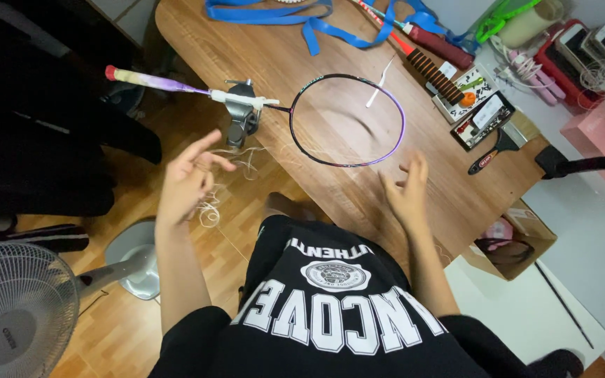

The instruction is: The person is stringing a badminton racket that is clamped to a wooden table. They measure and tie knots in the white string, then thread it through the grommets of the racket frame.

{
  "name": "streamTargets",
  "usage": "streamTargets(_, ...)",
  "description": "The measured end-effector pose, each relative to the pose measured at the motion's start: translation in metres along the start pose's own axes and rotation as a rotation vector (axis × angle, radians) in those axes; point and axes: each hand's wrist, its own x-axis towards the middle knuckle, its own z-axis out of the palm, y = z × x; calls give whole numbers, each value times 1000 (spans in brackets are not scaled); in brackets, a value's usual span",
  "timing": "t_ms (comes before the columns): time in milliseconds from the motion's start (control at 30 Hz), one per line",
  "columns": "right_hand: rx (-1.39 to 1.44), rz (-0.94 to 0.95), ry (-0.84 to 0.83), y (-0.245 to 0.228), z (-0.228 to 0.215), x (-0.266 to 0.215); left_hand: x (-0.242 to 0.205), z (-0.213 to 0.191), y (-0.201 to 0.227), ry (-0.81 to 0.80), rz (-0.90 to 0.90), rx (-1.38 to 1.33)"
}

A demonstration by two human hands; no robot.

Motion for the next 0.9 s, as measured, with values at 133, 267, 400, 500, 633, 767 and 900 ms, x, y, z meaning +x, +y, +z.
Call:
streamTargets(133,-34,347,-108,93,49,23,-4,25,-1,-56,-4,15)
streamTargets(267,374,680,-45,30,-3,37,2,26,-14,-150,-190,51)
streamTargets(400,861,832,555,145,-68,14,12,16,-53,-307,-311,126)
streamTargets(500,917,735,633,209,-100,-8,18,31,-66,-372,-466,56)
streamTargets(633,893,717,661,224,-105,-28,11,33,-77,-192,-421,76)
streamTargets(767,917,852,1000,245,-132,-44,-17,-18,-88,-339,-588,299)
streamTargets(900,601,822,1478,365,-198,-82,-55,-89,-72,-81,-787,520)
